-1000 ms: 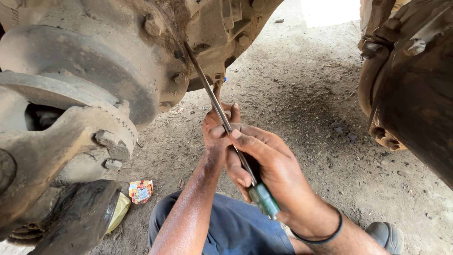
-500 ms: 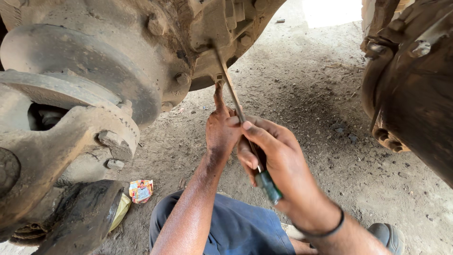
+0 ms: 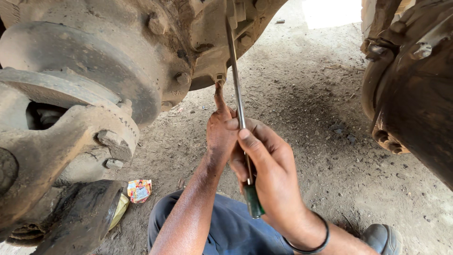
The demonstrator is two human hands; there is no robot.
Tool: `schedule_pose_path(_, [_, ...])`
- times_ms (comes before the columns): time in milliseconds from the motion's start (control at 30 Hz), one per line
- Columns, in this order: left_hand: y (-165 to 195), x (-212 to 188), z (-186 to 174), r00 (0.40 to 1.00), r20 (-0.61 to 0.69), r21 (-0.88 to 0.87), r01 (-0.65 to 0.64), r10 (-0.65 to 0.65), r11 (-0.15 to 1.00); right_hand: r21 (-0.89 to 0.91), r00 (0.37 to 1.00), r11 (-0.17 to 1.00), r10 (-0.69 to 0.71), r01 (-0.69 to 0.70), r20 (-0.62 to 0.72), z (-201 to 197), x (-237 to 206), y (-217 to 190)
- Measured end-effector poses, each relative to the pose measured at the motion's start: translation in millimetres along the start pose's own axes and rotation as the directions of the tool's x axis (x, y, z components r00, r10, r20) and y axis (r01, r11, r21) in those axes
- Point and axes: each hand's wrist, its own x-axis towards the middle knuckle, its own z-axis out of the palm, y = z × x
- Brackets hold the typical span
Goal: The person uses a screwdriver to pry and adjust components on the underside of a vehicle's rear axle and suspension. The person works on multiple bolts and brackets, applying leverage to loosen or reposition parts.
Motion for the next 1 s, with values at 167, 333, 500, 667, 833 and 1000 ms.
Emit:
schedule_pose_path(167, [4,-1,-1,0.991,0.092,0.061,0.091,-0.096,0.994,-0.198,0.996,0.977,-0.074,0.083,0.051,-3,12,8])
schedule_pose_path(333, [12,0,-7,0.998,0.045,0.017,0.049,-0.050,0.999,-0.184,0.956,0.938,-0.293,0.294,0.031,-9,15,13])
schedule_pose_path(500, [17,0,-10,0.999,-0.019,-0.077,-0.027,0.026,0.997,-0.318,0.960,0.907,-0.278,0.277,0.043,-23,32,16])
schedule_pose_path(667, [19,-3,-11,1.000,-0.019,-0.039,-0.019,0.018,0.999,-0.155,0.991,0.985,-0.091,0.076,-0.095,-54,63,34])
schedule_pose_path(833, [21,-2,-12,0.999,-0.002,-0.019,0.049,-0.049,0.999,-0.288,0.992,0.956,-0.088,0.059,-0.089,-60,67,40])
schedule_pose_path(1000, [15,4,-17,0.993,-0.046,-0.028,0.107,-0.108,0.994,-0.117,0.993,0.986,0.111,-0.115,-0.034,-38,56,40])
